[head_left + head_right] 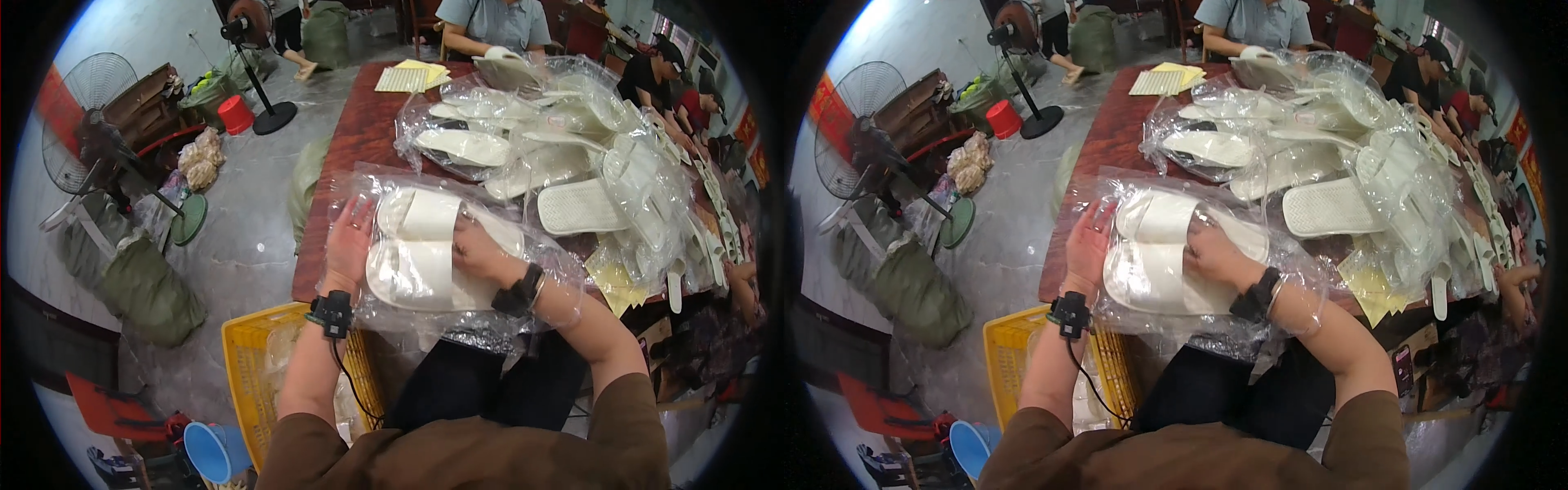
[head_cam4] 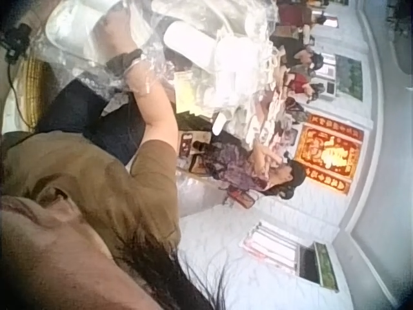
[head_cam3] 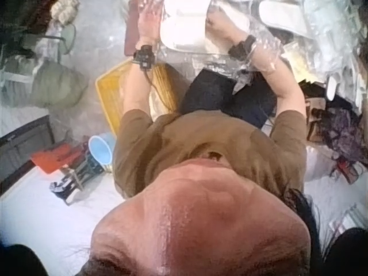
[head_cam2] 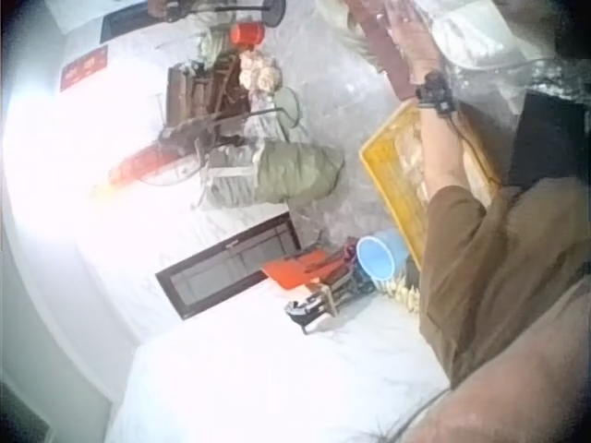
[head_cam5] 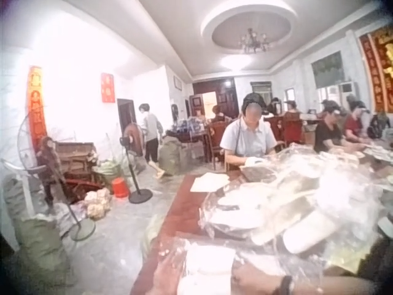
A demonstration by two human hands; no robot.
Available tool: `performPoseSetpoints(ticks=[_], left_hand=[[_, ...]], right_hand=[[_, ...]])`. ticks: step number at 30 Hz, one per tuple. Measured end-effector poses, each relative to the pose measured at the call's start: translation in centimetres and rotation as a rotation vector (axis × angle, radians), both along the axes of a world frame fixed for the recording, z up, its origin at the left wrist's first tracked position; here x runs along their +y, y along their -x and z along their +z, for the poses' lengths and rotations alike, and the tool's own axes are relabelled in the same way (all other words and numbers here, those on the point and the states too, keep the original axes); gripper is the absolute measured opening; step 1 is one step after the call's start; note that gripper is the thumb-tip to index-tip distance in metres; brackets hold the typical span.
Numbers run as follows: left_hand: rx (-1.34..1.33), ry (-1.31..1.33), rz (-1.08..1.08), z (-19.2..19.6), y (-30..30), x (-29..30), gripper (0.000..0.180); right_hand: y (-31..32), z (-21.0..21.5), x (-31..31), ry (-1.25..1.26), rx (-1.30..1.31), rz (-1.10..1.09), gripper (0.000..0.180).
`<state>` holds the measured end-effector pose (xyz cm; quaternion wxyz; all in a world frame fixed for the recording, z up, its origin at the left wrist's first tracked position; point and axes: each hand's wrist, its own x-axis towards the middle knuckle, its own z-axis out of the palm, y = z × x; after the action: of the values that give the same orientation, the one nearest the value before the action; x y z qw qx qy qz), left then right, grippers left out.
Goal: The recorder is sorting and packing white slippers into individual plastic bags within a shoe manufacturing facility.
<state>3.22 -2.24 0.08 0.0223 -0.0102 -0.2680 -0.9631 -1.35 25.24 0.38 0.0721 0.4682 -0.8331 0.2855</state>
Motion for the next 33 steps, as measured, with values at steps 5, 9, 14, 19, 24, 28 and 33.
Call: performPoseSetpoints(ticks=[5, 9, 14, 19, 24, 28, 33], left_hand=[[-0.02, -0.031, 0.025, 1.0, -0.1, -0.1, 0.048], [0.087, 0.523, 0.084, 3.8, -1.1, -0.1, 0.05], [0.414, 1.646, 0.207, 9.8, -3.1, 0.3, 0.045], [0.27, 1.398, 0.256, 4.4, -1.4, -1.8, 0.05], [0.085, 0.526, 0.105, -0.3, -0.6, -5.9, 0.061], [-0.238, 0.851, 0.062, 5.5, -1.3, -4.1, 0.055], [0.32, 1.65, 0.188, 7.5, -1.3, -1.0, 0.054]], right_hand=[[-0.6, 0.0, -1.2, -0.009, 0.098, -0.119, 0.032], [-0.7, -0.4, -2.0, -0.063, -0.136, -0.1, 0.03], [-1.1, 0.2, -2.6, -0.029, -0.094, -0.128, 0.028], [-0.6, 2.0, -3.6, -0.09, -0.148, -0.076, 0.04], [-0.3, 0.2, -5.3, -0.178, -0.031, -0.06, 0.038], [-0.2, -0.6, -5.7, -0.119, 0.016, -0.131, 0.034], [-0.6, 1.1, -5.7, -0.191, 0.016, -0.119, 0.03]])
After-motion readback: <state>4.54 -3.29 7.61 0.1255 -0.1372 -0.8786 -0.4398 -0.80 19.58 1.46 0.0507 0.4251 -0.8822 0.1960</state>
